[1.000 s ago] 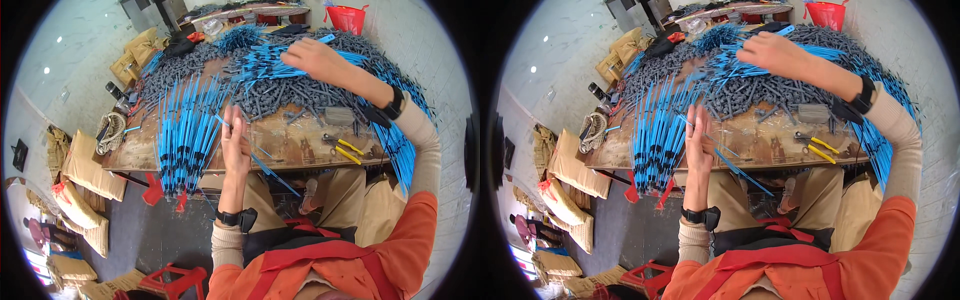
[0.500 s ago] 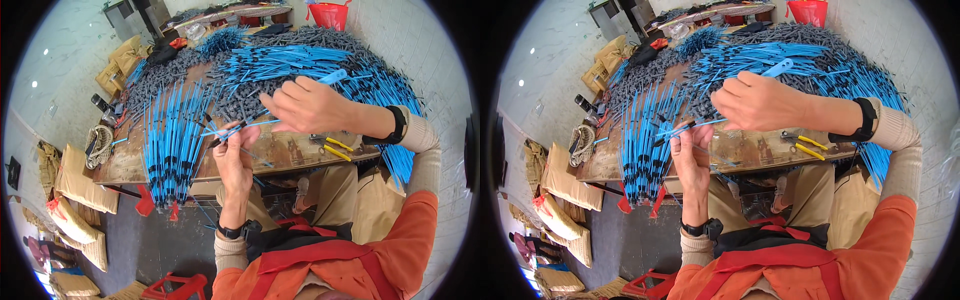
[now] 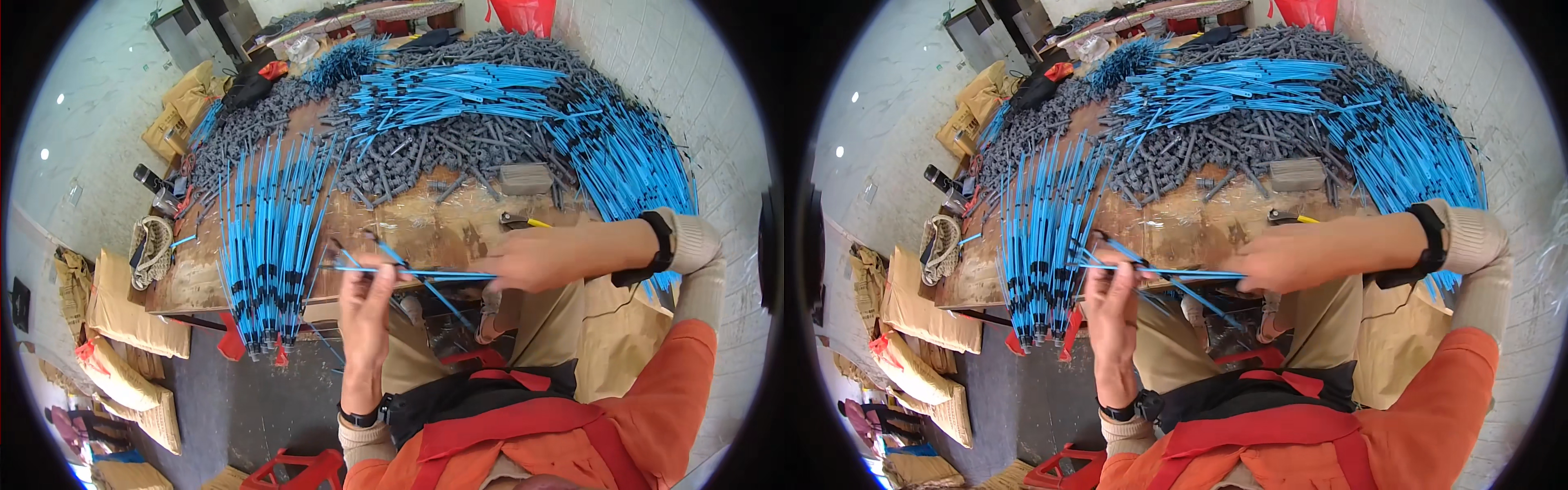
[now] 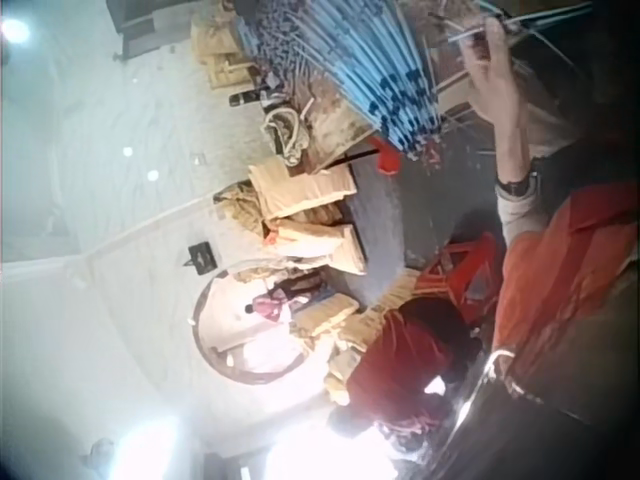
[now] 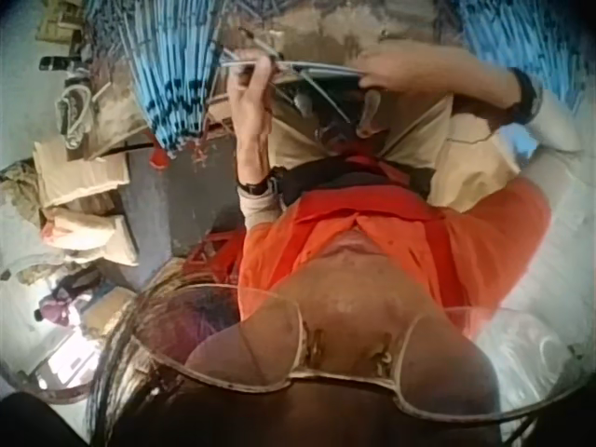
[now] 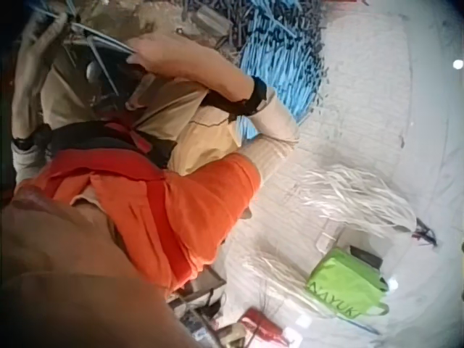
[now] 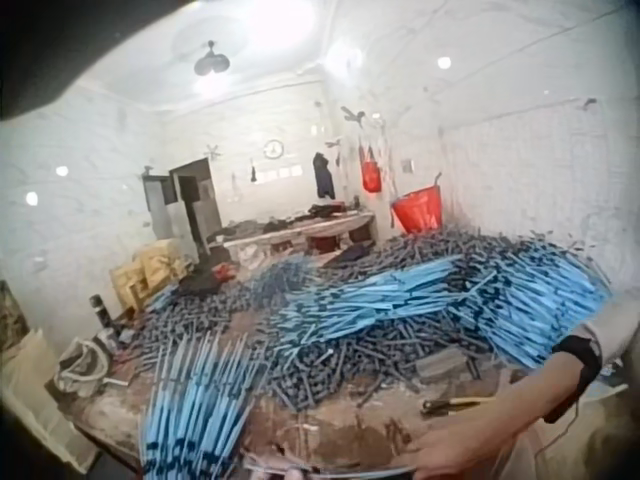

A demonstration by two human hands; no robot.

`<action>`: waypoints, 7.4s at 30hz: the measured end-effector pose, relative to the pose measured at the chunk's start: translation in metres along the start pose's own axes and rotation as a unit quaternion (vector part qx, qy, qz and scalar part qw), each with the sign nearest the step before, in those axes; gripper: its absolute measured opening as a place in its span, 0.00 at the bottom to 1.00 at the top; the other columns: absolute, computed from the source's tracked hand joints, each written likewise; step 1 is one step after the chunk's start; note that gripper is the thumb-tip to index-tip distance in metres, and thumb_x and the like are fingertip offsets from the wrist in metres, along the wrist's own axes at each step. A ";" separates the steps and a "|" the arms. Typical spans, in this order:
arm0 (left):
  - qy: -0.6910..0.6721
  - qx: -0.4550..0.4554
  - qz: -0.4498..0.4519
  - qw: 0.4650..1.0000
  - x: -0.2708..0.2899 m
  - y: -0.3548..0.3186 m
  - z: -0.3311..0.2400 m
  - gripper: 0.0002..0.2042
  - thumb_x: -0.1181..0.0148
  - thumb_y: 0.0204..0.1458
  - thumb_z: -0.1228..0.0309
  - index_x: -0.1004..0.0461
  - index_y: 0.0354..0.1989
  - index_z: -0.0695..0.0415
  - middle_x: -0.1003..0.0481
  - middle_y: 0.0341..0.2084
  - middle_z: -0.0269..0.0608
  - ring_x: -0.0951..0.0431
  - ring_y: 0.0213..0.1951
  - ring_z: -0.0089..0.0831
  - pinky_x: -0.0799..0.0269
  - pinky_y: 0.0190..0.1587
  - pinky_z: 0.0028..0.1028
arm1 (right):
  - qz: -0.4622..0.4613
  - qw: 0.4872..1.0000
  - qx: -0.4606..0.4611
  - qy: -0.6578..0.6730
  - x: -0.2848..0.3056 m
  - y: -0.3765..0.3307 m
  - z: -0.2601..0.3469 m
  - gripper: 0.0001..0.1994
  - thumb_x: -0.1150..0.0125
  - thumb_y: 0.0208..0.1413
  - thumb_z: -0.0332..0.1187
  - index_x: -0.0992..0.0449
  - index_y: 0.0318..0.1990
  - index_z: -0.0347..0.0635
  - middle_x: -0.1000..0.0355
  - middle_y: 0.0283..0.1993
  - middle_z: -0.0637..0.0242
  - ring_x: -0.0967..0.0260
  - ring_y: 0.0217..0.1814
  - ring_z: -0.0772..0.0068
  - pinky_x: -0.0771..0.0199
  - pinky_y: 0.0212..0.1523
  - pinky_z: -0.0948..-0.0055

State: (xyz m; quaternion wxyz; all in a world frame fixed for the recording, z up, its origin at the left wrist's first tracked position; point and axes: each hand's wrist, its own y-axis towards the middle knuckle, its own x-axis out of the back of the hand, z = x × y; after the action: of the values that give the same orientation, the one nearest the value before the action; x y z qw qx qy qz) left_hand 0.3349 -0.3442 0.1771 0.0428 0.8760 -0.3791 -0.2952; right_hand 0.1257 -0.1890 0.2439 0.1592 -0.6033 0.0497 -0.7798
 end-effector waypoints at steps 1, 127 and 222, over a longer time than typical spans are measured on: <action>0.034 0.035 0.014 0.999 -0.002 -0.001 0.004 0.03 0.47 0.62 0.73 0.32 0.39 0.59 0.27 0.34 0.35 0.25 0.36 0.23 0.29 0.42 0.23 | 0.033 0.998 0.052 0.006 -0.009 -0.001 -0.022 0.15 0.44 0.60 0.44 0.25 0.43 0.42 0.26 0.32 0.54 0.27 0.34 0.47 0.29 0.34 0.52; -0.130 0.079 -0.184 0.971 0.019 0.046 0.006 0.12 0.42 0.59 0.67 0.28 0.49 0.58 0.20 0.35 0.44 0.19 0.32 0.27 0.28 0.27 0.19 | -0.251 0.953 -0.075 0.153 0.146 0.052 -0.007 0.11 0.48 0.64 0.38 0.30 0.43 0.39 0.31 0.29 0.65 0.33 0.27 0.75 0.30 0.30 0.72; -0.247 0.024 0.050 0.967 0.017 0.073 -0.048 0.12 0.43 0.59 0.74 0.30 0.51 0.55 0.22 0.40 0.42 0.21 0.39 0.30 0.24 0.40 0.29 | -0.199 0.467 0.268 0.819 -0.157 -0.113 -0.035 0.20 0.57 0.66 0.53 0.35 0.35 0.46 0.34 0.37 0.60 0.40 0.29 0.74 0.39 0.27 0.72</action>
State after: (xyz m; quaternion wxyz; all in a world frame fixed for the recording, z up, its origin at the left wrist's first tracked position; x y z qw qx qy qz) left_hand 0.3236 -0.4150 0.2302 -0.0589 0.7565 -0.4280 -0.4910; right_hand 0.1061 -0.0377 0.1200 0.0404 0.3901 -0.1753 -0.9030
